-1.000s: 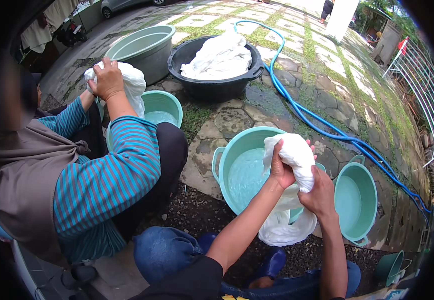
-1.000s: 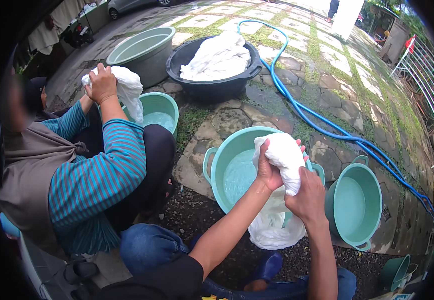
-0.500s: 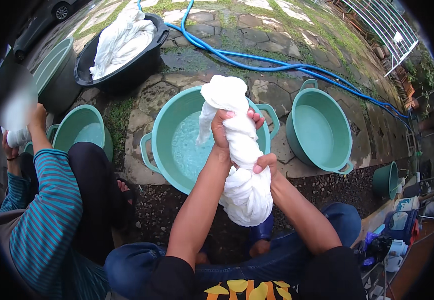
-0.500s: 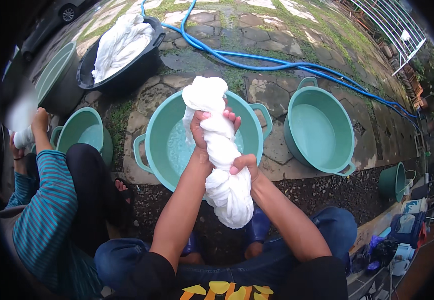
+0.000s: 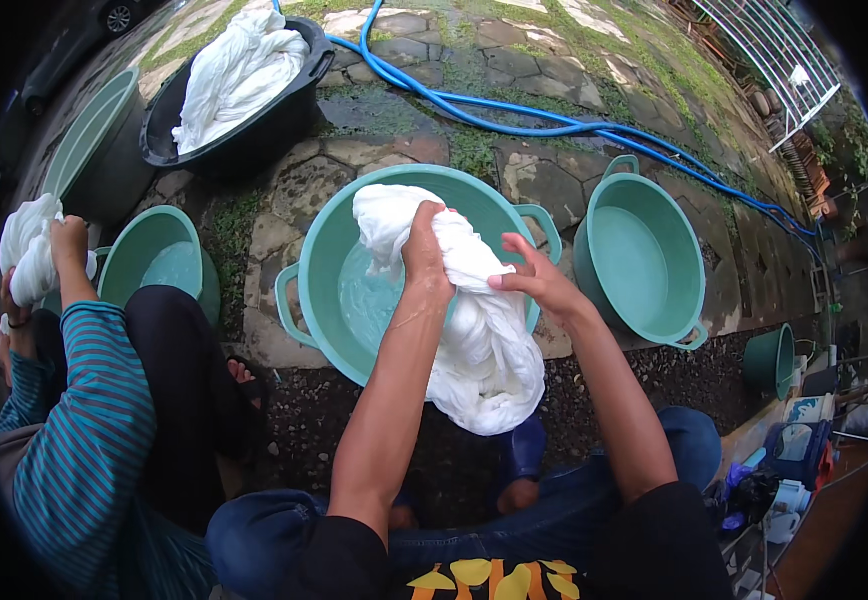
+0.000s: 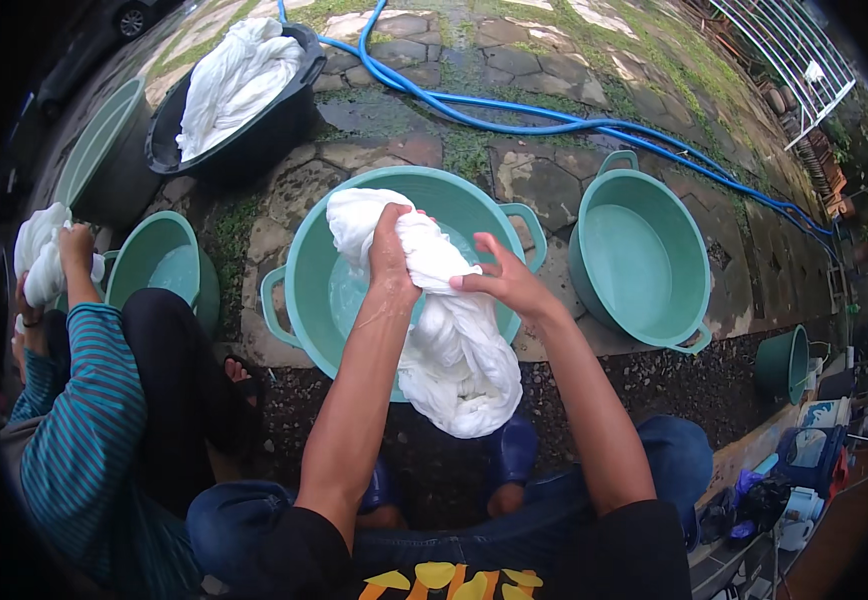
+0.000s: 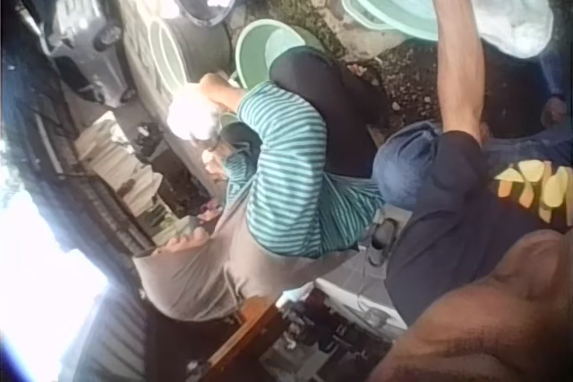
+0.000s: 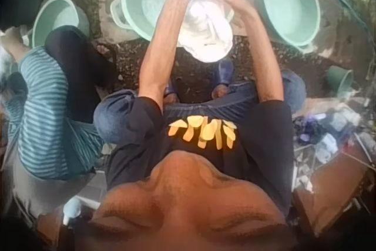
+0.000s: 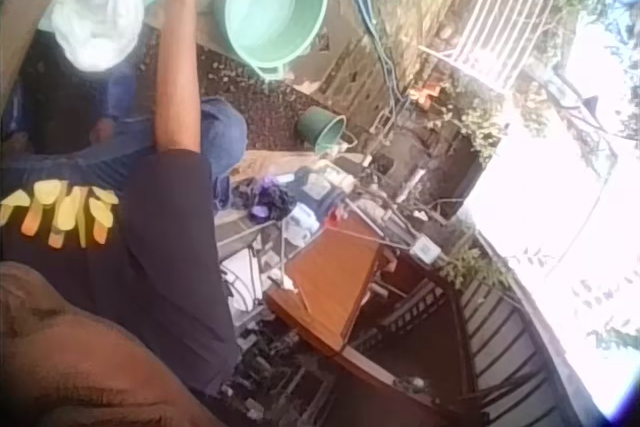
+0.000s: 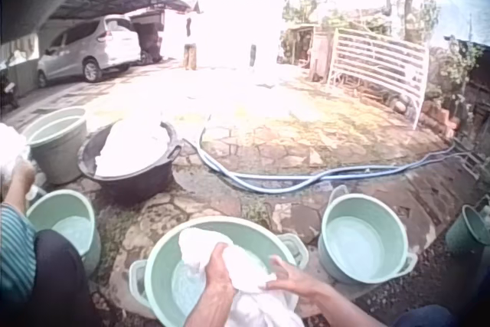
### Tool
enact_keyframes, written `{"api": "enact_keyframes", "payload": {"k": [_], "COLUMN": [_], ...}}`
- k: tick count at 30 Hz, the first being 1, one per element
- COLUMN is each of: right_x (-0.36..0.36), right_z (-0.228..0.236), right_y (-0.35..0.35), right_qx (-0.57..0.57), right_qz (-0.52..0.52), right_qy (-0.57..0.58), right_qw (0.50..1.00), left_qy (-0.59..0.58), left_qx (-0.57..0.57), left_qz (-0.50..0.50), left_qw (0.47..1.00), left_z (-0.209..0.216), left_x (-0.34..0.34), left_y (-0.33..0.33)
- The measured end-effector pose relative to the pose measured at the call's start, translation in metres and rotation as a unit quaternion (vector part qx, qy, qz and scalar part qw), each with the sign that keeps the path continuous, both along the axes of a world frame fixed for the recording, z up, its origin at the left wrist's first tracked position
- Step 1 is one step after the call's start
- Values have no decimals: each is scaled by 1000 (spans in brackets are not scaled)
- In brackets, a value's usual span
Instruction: The person wrings water out of a white fabric by hand, places it into a basin of water, and then transfers it to another basin.
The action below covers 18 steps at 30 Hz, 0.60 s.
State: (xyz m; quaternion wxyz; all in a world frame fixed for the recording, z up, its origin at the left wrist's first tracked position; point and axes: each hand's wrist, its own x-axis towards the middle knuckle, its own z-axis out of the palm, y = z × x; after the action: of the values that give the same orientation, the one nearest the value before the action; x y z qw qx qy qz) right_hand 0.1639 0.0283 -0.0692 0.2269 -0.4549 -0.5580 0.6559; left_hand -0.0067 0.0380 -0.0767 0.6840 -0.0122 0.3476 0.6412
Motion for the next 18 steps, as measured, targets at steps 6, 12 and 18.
{"api": "enact_keyframes", "payload": {"k": [6,12,18], "right_x": [-50,-38,-41], "right_z": [17,5,28], "right_y": [-28,-15,-18], "right_qx": [498,490,399], "right_qz": [54,-90,-55], "right_qy": [-317,-308,-257], "right_qw": [806,810,879], "left_qy": [5,33,12], "left_qx": [-37,13,113], "left_qz": [65,77,-3], "left_qw": [997,996,993], "left_z": [15,39,25], "left_x": [1,23,-3], "left_y": [-1,-9,-9]}}
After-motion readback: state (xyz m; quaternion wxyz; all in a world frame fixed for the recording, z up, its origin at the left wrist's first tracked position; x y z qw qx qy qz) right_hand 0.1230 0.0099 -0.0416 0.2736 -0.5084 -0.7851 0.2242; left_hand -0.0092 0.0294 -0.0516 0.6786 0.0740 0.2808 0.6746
